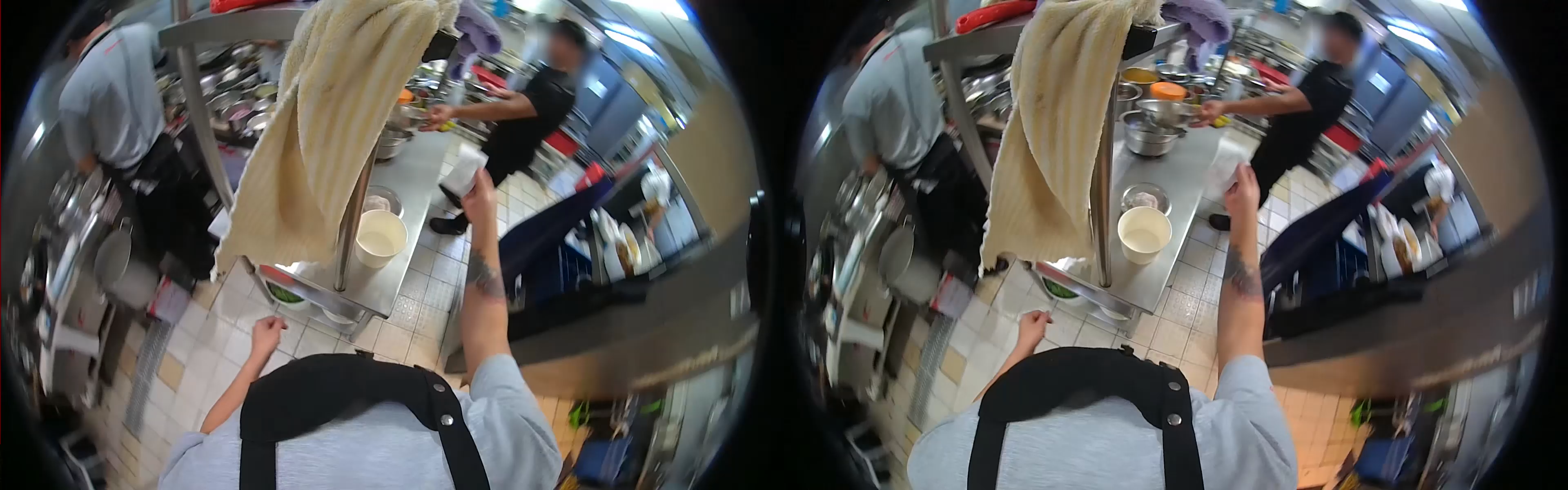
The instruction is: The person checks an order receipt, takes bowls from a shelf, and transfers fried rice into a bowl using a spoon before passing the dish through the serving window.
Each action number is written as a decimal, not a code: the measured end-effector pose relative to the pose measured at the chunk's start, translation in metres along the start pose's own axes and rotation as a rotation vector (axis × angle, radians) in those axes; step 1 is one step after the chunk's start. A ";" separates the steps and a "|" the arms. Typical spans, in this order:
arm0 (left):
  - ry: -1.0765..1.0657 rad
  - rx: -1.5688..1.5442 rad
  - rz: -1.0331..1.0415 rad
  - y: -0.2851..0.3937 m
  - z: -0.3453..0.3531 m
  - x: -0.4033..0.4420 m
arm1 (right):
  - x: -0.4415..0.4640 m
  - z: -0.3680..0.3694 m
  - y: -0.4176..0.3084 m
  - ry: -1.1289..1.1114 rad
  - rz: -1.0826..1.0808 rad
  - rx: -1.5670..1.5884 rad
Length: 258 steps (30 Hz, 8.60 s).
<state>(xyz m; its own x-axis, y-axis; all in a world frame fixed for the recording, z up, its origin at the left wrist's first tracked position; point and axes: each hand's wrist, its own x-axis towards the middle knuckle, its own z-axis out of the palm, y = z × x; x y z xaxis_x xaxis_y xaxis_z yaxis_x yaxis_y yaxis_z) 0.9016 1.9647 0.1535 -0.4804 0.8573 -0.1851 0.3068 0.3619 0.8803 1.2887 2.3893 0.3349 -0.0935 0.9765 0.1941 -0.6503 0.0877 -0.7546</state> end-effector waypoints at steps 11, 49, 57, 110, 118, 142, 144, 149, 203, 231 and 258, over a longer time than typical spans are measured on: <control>0.441 -0.170 -0.365 0.022 0.114 -0.131 | 0.234 0.175 -0.072 -0.419 0.035 0.078; 0.271 0.555 -0.792 -0.203 0.228 -0.415 | -0.208 0.222 0.002 -0.574 -0.104 0.262; 0.593 0.002 -1.179 -0.245 0.162 -0.418 | -0.409 0.316 0.107 -1.703 0.196 -0.402; 0.902 0.246 0.948 -0.222 -1.027 -0.656 | -1.166 1.069 1.027 -3.217 -0.116 -1.054; 1.898 -0.126 0.511 -0.435 -1.153 -0.720 | -1.350 1.180 1.081 -3.208 0.110 -1.009; 1.792 -1.803 -1.860 -0.926 -0.933 -0.852 | -1.983 1.366 1.152 -3.571 -0.702 0.105; 2.198 -2.030 -1.697 -0.964 -0.961 -0.916 | -1.970 1.398 1.095 -3.542 -0.553 -0.331; 1.533 -0.704 -1.899 -1.028 -1.117 -1.119 | -2.051 1.440 1.151 -3.482 -0.442 -0.718; 1.396 -0.115 1.077 -0.903 -1.790 -2.136 | -3.218 1.439 0.851 -3.776 -0.820 0.233; 2.253 -1.210 0.195 -1.167 -1.973 -2.357 | -3.360 1.428 1.065 -3.741 -0.581 -0.068; 1.964 -1.260 -2.343 -1.130 -1.677 -1.991 | -3.433 1.382 0.825 -3.999 -2.152 1.231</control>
<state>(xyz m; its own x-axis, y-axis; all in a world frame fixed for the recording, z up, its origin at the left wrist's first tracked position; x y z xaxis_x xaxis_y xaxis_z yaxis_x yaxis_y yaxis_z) 0.1333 -0.7651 0.2604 0.7539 -0.4868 -0.4412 -0.4512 -0.8718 0.1909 0.0310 -1.1624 -0.0876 0.5742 0.2711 -0.7725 -0.5029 -0.6278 -0.5941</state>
